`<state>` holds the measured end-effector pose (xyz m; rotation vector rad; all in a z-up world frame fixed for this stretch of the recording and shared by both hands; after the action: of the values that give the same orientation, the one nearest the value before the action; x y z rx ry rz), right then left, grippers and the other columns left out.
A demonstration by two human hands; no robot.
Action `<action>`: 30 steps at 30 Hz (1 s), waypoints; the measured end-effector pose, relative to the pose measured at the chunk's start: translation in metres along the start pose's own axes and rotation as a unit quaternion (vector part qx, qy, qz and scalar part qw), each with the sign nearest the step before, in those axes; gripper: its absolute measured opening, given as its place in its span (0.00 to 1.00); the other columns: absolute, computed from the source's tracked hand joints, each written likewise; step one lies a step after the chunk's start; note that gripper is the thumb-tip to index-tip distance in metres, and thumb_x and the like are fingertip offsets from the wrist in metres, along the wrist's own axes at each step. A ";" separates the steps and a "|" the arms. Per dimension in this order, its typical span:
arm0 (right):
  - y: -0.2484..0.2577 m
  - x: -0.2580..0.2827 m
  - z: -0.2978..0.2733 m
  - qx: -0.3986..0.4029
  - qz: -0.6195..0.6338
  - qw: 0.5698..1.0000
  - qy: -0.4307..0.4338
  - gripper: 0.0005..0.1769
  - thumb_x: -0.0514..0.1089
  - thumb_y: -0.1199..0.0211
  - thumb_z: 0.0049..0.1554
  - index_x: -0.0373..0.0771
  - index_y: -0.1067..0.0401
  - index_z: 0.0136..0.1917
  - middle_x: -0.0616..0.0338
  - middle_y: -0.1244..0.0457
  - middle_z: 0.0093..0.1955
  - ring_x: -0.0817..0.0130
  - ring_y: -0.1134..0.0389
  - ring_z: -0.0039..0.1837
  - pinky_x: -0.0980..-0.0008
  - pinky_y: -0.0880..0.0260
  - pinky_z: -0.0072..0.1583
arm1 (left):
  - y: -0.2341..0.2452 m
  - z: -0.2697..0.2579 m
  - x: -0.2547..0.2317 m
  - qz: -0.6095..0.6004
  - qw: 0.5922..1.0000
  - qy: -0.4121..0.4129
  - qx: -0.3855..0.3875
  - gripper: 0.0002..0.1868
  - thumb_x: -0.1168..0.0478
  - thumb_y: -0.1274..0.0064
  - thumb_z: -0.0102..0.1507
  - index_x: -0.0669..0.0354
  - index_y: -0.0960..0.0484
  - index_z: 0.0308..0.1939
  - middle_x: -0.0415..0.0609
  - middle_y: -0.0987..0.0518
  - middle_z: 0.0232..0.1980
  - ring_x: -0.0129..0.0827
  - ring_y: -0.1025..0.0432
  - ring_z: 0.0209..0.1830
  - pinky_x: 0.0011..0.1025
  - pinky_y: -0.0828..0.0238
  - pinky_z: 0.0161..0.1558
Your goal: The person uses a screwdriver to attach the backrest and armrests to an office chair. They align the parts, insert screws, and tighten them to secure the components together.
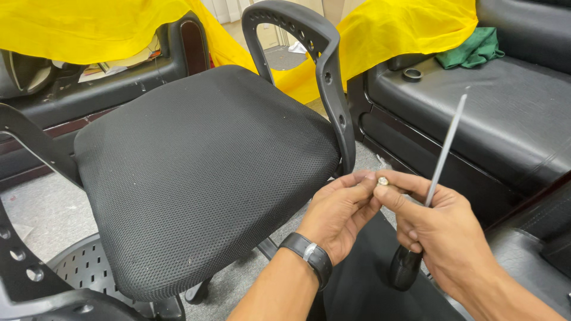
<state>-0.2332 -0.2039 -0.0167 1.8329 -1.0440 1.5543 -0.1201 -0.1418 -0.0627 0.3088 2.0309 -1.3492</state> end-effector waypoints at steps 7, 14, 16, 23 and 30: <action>0.005 -0.019 0.018 -0.020 0.040 0.999 -0.024 0.16 0.46 0.37 0.59 0.32 0.25 0.55 0.67 0.40 0.35 0.80 0.52 0.29 0.75 0.54 0.30 | 0.010 0.012 0.009 0.168 0.984 -0.021 -0.053 0.12 0.63 0.42 0.64 0.69 0.17 0.46 0.51 0.18 0.38 0.30 0.23 0.34 0.27 0.20 0.42; 0.065 -0.068 0.068 -0.103 -0.023 0.991 -0.088 0.12 0.43 0.40 0.60 0.33 0.26 0.54 0.60 0.32 0.44 0.79 0.54 0.30 0.75 0.54 0.31 | 0.017 -0.009 0.001 0.322 0.946 0.003 -0.037 0.17 0.56 0.42 0.63 0.66 0.19 0.50 0.49 0.16 0.40 0.28 0.22 0.35 0.27 0.22 0.38; 0.085 -0.096 0.085 -0.105 -0.031 0.985 -0.135 0.15 0.45 0.39 0.61 0.29 0.26 0.53 0.61 0.33 0.43 0.80 0.55 0.31 0.76 0.54 0.31 | 0.027 -0.023 -0.008 0.341 0.938 0.008 -0.064 0.18 0.54 0.42 0.63 0.65 0.18 0.50 0.48 0.16 0.40 0.28 0.22 0.34 0.27 0.22 0.37; 0.146 -0.179 0.134 -0.099 -0.096 0.957 -0.255 0.19 0.46 0.38 0.63 0.22 0.28 0.51 0.53 0.36 0.42 0.78 0.57 0.29 0.74 0.55 0.29 | 0.068 -0.066 -0.032 0.425 0.893 0.040 -0.140 0.18 0.54 0.42 0.62 0.61 0.16 0.51 0.43 0.16 0.38 0.23 0.23 0.33 0.23 0.23 0.39; 0.189 -0.243 0.188 -0.133 -0.059 0.919 -0.365 0.11 0.40 0.45 0.65 0.28 0.32 0.54 0.49 0.30 0.55 0.83 0.55 0.28 0.79 0.54 0.29 | 0.104 -0.093 -0.036 0.412 0.888 0.054 -0.200 0.20 0.53 0.41 0.62 0.65 0.17 0.51 0.44 0.17 0.33 0.23 0.25 0.30 0.23 0.25 0.36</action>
<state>-0.2902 -0.4057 -0.3107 2.2667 -1.3387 0.5909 -0.0752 -0.0087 -0.0923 0.9386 1.8531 -0.3865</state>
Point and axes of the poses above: each hand's wrist, its own z-axis towards the middle knuckle, its own y-axis out of the back of the hand, x = y × z, the point moved 8 cm from there along z, towards the middle knuckle
